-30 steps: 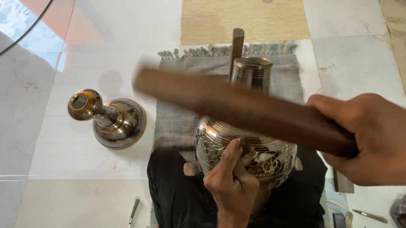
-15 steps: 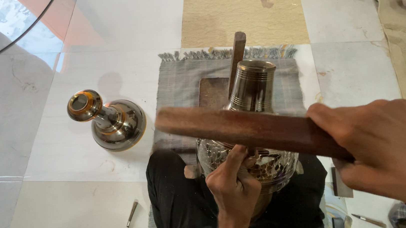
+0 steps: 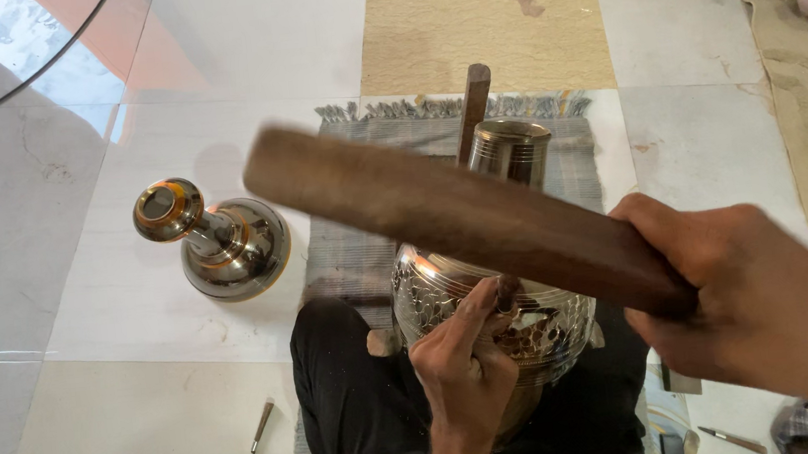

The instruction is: The person uses a chisel and wooden mallet to engrave a decorative pattern on a metal vase. They repeatedly strike the chisel to create indentations on the vase surface.

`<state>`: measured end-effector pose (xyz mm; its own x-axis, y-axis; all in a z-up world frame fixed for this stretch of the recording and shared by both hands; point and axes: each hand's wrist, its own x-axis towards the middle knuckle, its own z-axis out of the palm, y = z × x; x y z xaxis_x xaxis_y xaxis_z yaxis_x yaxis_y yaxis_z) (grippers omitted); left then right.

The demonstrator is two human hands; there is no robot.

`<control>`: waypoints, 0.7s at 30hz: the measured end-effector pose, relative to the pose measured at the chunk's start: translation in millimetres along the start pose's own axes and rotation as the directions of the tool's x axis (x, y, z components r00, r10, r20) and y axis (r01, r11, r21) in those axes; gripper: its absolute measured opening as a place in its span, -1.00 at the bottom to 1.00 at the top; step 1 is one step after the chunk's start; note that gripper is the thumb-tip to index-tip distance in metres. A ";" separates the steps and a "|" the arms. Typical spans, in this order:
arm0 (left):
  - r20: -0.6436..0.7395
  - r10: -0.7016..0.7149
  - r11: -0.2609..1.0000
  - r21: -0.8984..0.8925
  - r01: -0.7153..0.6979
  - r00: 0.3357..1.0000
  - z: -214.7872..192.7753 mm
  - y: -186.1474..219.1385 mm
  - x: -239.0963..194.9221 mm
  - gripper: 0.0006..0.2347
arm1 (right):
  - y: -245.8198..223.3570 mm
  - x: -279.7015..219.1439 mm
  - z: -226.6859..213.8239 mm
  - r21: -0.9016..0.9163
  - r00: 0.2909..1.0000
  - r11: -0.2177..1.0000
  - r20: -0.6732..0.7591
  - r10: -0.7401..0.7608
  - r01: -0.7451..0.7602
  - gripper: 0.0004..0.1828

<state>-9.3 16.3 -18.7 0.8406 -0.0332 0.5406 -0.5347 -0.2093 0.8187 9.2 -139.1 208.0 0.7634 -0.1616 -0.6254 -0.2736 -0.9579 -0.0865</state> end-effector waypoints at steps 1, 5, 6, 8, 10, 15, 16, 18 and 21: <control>0.013 -0.030 0.999 0.015 0.030 0.999 0.9 0.1 -0.5 -0.55 | 1.1 -1.0 -3.0 0.001 1.000 1.000 0.007 0.005 -0.005 -0.60; 0.018 -0.031 1.000 -0.002 0.031 0.999 -1.0 0.4 1.3 -0.57 | 3.8 0.1 0.7 -0.179 0.998 0.983 0.048 0.041 -0.031 -0.56; 0.012 -0.007 1.000 -0.030 0.007 1.000 -1.0 1.4 0.6 -0.55 | 5.4 0.8 6.0 0.059 1.000 0.998 -0.024 -0.001 0.003 -0.55; 0.030 -0.071 0.997 0.015 0.070 0.997 -0.4 1.1 3.1 -0.57 | 12.5 2.4 10.0 0.032 0.996 0.999 -0.081 -0.029 0.032 -0.53; 0.032 -0.074 0.997 0.003 0.074 0.997 -0.8 1.1 5.9 -0.60 | 19.5 3.3 11.6 -0.472 0.999 0.882 -0.031 -0.023 0.006 -0.51; -0.066 -0.119 0.974 -0.200 0.104 0.991 0.9 2.3 0.8 -0.70 | 26.3 9.9 16.0 0.016 0.991 0.995 -0.085 0.103 -0.102 -0.52; -0.082 -0.084 0.987 -0.141 0.071 0.993 0.8 2.8 -1.6 -0.70 | 27.1 11.1 17.8 0.023 0.993 0.995 -0.064 0.099 -0.098 -0.52; -0.104 -0.009 1.000 -0.021 0.007 0.995 1.3 3.4 -7.1 -0.71 | 30.9 14.3 22.9 0.045 0.996 0.995 -0.019 0.090 -0.089 -0.51; -0.083 0.027 0.998 0.065 -0.022 0.996 2.2 -0.8 -11.5 -0.67 | 39.5 18.9 32.7 0.015 0.995 0.995 0.029 0.100 -0.100 -0.47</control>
<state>-18.4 14.7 -26.0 0.8157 0.0424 0.5770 -0.5464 -0.2714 0.7923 -6.3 -172.2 167.4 0.7148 -0.2491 -0.6534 -0.3572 -0.9334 -0.0349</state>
